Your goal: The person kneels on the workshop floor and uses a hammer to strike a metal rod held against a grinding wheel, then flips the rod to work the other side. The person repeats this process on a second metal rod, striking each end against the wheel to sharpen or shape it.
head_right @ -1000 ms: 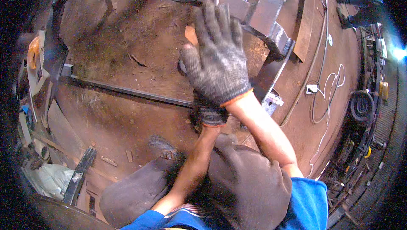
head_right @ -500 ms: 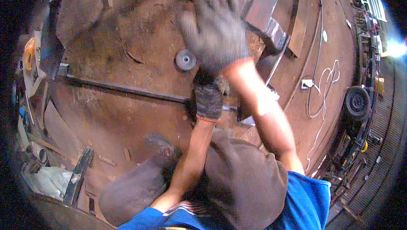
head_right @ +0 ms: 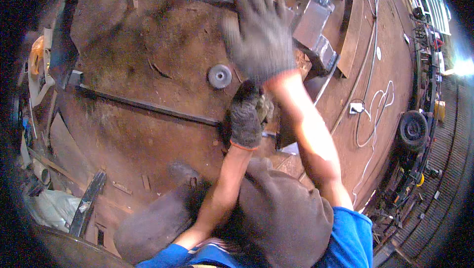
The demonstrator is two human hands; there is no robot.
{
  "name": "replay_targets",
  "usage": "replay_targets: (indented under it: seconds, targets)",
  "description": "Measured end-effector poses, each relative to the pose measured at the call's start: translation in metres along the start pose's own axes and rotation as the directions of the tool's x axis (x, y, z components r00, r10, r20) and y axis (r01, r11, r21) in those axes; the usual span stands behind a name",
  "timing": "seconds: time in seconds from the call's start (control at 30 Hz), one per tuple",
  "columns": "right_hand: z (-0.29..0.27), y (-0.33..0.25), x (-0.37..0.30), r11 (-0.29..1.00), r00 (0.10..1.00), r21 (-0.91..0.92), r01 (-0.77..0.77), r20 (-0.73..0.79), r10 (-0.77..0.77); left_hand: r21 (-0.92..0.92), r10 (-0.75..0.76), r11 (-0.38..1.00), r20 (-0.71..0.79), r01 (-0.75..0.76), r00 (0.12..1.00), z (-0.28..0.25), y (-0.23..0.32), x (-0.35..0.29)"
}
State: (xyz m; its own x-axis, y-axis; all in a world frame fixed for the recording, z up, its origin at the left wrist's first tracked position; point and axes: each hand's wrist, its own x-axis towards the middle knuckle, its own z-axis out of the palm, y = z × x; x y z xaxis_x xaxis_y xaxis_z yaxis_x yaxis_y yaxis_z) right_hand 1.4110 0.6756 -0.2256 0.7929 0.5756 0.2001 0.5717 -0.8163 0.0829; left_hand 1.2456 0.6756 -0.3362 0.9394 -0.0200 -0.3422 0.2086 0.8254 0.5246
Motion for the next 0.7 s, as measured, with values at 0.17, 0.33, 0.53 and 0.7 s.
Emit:
replay_targets:
  seconds: [0.17,0.33,0.53,0.7]
  targets:
    - [-0.016,-0.052,-0.029,0.972,0.996,0.219,-0.086,0.02,0.084,0.417,0.393,0.811,0.13,-0.41,0.91,-0.032,-0.012,0.018]
    - [-0.011,-0.011,-0.009,0.983,0.99,0.132,-0.125,-0.049,0.132,-0.443,-0.042,0.892,0.13,0.096,0.991,0.015,0.014,-0.009]
    - [-0.012,-0.058,-0.037,0.972,0.994,0.211,-0.101,-0.025,0.108,-0.711,-0.435,0.686,-0.228,0.156,0.871,0.031,0.075,0.015]
    - [-0.006,-0.006,0.001,0.988,0.984,0.144,-0.059,-0.161,0.082,-0.712,-0.191,0.644,0.207,0.281,0.96,0.031,0.038,-0.006]
